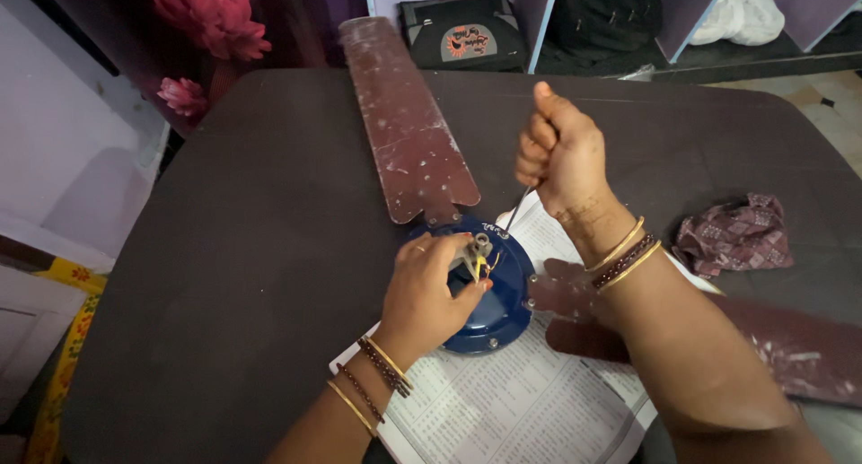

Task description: The person uses a green-handled screwdriver to tighten screws on the central hub of a ceiling fan. The fan is placed on a table with an open book underneath, and the person repeatedly adjusts and secures the hub while holding the fan steady.

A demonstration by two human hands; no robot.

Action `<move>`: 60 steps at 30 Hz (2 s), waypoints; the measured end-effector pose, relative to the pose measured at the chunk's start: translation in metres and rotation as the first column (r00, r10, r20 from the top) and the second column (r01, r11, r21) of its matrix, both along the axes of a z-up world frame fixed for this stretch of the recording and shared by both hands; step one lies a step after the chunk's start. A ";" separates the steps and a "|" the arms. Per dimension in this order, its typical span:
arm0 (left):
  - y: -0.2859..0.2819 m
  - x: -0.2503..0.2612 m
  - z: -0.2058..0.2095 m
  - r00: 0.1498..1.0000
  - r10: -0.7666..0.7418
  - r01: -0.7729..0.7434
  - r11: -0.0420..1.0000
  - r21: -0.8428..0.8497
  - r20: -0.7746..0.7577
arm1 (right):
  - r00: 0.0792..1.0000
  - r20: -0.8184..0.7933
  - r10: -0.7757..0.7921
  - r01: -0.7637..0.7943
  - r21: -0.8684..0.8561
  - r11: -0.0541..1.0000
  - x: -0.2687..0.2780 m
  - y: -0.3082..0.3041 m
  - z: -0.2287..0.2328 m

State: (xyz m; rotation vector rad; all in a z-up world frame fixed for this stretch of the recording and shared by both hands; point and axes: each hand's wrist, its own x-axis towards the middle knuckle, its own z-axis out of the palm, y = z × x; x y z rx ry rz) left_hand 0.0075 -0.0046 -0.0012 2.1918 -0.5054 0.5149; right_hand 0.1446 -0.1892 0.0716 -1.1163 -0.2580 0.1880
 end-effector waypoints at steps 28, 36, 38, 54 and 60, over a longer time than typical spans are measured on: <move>0.004 -0.005 -0.005 1.000 0.013 -0.016 0.990 -0.137 -0.018 | 0.933 0.301 -0.199 0.177 0.097 0.979 -0.132 -0.058 0.033; 0.008 -0.007 0.006 1.000 -0.028 0.029 0.988 -0.150 0.008 | 0.860 0.417 -0.293 0.257 0.142 0.956 -0.146 -0.059 0.019; 0.009 -0.013 0.013 0.977 0.046 -0.036 0.998 -0.049 0.208 | 0.872 0.379 -0.309 0.278 0.136 0.951 -0.153 -0.055 0.022; -0.026 -0.039 0.001 0.951 -0.171 0.106 0.963 0.248 0.258 | 0.982 0.188 -0.002 -0.041 0.225 0.974 -0.153 -0.036 0.015; 0.000 -0.015 0.009 0.967 0.059 -0.092 0.988 0.122 0.250 | 0.913 0.374 -0.163 0.117 0.143 0.983 -0.125 -0.070 0.018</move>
